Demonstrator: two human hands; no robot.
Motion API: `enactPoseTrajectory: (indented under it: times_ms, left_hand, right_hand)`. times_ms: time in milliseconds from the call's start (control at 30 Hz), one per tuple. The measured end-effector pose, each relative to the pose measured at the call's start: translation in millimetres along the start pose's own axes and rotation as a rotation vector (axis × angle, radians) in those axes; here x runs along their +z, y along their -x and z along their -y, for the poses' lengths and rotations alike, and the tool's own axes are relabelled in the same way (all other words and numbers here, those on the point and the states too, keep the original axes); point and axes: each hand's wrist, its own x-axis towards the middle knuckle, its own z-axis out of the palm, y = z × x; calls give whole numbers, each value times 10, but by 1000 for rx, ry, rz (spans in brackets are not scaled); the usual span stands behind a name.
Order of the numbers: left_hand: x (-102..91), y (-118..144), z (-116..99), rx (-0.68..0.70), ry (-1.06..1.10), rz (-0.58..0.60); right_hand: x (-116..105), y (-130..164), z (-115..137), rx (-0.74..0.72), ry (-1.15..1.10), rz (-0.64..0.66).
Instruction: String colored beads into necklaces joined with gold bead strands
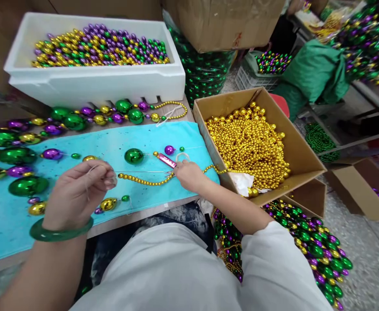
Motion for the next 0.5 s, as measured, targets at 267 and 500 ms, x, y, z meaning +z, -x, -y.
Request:
enactPoseTrajectory:
  times_ms: [267, 500]
  left_hand:
    - [-74, -112, 82, -37, 77, -38]
    - [-125, -181, 122, -211, 249, -22]
  right_hand:
    - [83, 60, -1, -16, 87, -47]
    - [-128, 208, -142, -10, -477, -15]
